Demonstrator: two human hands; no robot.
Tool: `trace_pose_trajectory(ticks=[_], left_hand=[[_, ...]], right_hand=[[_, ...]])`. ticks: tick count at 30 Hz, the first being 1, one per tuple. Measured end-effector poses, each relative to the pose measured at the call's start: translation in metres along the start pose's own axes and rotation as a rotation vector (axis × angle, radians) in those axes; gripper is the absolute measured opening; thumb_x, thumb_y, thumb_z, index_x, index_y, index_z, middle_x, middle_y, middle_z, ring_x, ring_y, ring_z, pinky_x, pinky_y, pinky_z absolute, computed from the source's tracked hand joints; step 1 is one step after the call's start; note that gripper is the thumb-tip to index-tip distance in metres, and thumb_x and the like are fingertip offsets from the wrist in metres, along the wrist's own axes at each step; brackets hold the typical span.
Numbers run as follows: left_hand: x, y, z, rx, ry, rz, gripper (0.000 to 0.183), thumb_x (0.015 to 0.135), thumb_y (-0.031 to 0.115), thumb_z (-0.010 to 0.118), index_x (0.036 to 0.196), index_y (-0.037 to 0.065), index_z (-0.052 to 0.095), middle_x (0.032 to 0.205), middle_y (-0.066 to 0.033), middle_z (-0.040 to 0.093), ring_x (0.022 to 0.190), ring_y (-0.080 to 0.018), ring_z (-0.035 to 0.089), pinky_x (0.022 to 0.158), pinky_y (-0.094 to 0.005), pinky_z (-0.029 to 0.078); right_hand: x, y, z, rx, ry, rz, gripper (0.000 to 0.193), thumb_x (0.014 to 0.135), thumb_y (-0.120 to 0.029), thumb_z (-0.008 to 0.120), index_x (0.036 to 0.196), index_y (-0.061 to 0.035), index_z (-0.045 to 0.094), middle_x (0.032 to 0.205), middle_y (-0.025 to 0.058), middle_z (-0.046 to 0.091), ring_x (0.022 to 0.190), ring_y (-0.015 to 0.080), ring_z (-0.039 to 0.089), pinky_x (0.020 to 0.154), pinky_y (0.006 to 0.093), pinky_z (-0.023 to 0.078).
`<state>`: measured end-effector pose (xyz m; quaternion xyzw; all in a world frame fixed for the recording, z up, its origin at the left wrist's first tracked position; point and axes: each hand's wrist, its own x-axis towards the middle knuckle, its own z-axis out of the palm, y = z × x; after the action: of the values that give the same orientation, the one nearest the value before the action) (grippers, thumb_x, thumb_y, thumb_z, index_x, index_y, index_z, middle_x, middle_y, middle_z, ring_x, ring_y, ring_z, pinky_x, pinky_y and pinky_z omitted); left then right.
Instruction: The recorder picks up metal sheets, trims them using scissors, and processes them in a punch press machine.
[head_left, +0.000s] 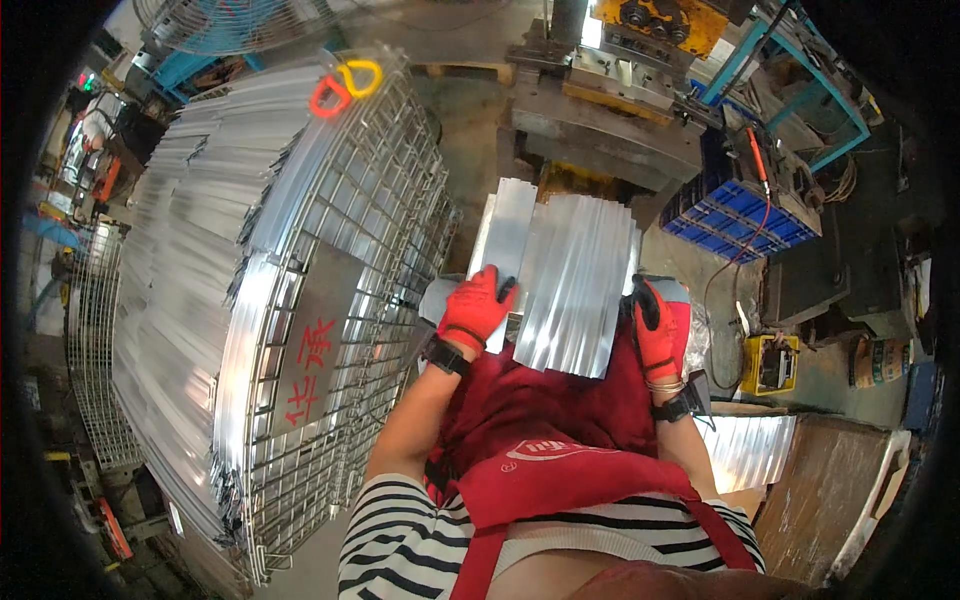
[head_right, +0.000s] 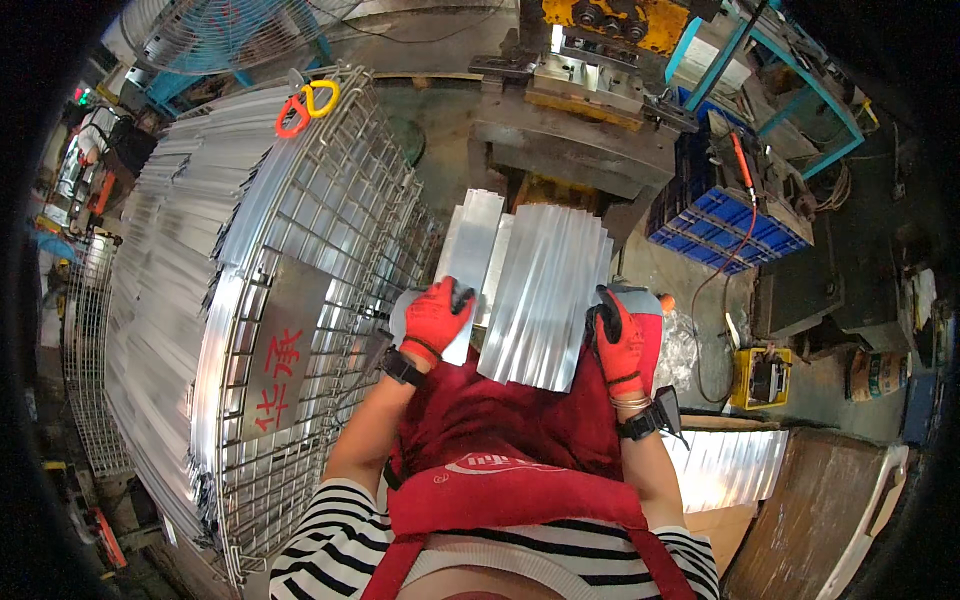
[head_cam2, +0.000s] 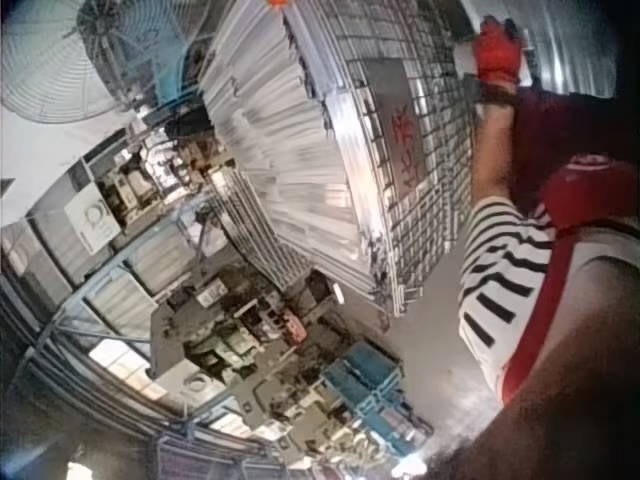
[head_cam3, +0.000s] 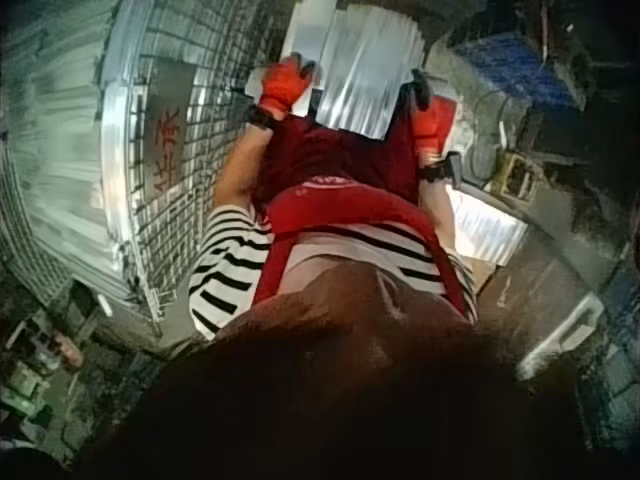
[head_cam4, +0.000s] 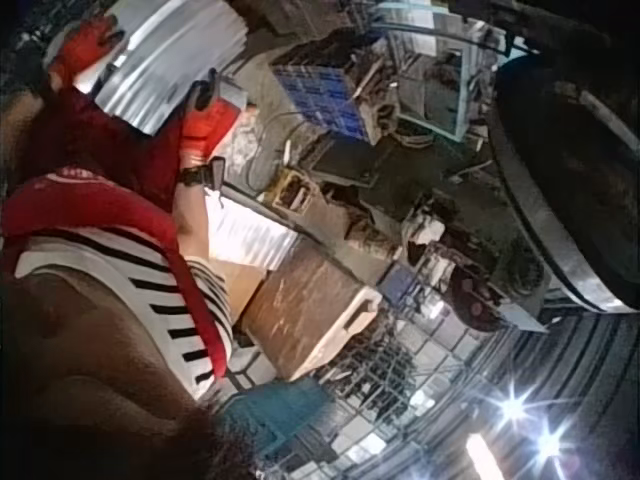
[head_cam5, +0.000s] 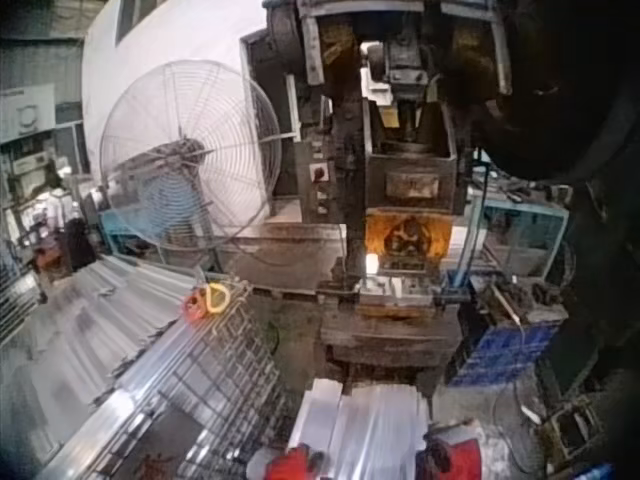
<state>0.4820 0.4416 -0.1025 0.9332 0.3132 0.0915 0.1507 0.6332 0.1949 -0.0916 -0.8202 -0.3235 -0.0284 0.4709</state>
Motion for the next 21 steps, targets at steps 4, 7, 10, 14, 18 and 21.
trace_pose_trajectory(ticks=[4,7,10,14,18,21], left_hand=[[-0.025,0.04,0.008,-0.036,-0.288,0.129,0.062,0.065,0.06,0.057,0.095,0.005,0.047,0.086,-0.017,0.057,0.073,-0.0314,0.058,0.061,-0.0429,0.044],[-0.037,0.05,0.026,-0.056,-0.327,0.146,0.067,0.063,0.058,0.06,0.097,0.003,0.044,0.082,-0.0165,0.058,0.072,-0.031,0.059,0.061,-0.0421,0.045],[-0.038,0.048,0.03,-0.103,-0.325,0.142,0.06,0.066,0.053,0.059,0.096,0.003,0.043,0.08,-0.0161,0.059,0.071,-0.0316,0.059,0.06,-0.0423,0.045],[-0.042,0.044,0.027,-0.143,-0.258,0.145,0.045,0.073,0.041,0.055,0.094,0.004,0.044,0.074,-0.0145,0.059,0.065,-0.0315,0.058,0.057,-0.0422,0.045],[-0.04,0.05,0.011,-0.339,-0.09,0.097,0.025,0.076,0.027,0.054,0.085,0.005,0.047,0.07,-0.0133,0.058,0.065,-0.0314,0.058,0.054,-0.0428,0.043],[-0.04,0.061,-0.006,-0.797,-0.101,0.024,0.024,0.077,0.016,0.053,0.098,0.003,0.051,0.066,-0.0056,0.056,0.057,-0.0175,0.054,0.052,-0.0327,0.042]], right_hand=[[0.0,0.006,0.004,-0.012,-0.02,0.014,0.035,0.077,-0.008,0.057,0.112,-0.006,0.054,0.095,0.0121,0.061,0.085,0.0256,0.057,0.076,0.031,0.044],[-0.002,0.009,0.008,-0.021,-0.019,0.033,0.033,0.077,-0.01,0.057,0.11,-0.0075,0.055,0.092,0.0121,0.061,0.079,0.0251,0.058,0.073,0.0319,0.044],[0.0,0.009,0.008,-0.033,-0.019,0.041,0.033,0.076,-0.01,0.058,0.109,-0.008,0.056,0.09,0.0124,0.061,0.076,0.0249,0.057,0.07,0.0323,0.044],[0.001,0.002,0.008,-0.092,0.006,-0.019,0.033,0.076,-0.009,0.058,0.108,-0.0073,0.056,0.089,0.0128,0.061,0.076,0.0255,0.058,0.071,0.0321,0.044],[-0.001,0.008,0.009,0.238,-0.035,0.169,0.031,0.08,-0.008,0.055,0.111,-0.0044,0.053,0.087,0.0082,0.061,0.08,0.0172,0.058,0.071,0.0289,0.046],[0.011,-0.007,0.018,0.699,-0.146,0.448,0.03,0.084,-0.008,0.052,0.113,-0.0026,0.051,0.088,0.0057,0.06,0.085,0.0126,0.057,0.073,0.0267,0.046]])
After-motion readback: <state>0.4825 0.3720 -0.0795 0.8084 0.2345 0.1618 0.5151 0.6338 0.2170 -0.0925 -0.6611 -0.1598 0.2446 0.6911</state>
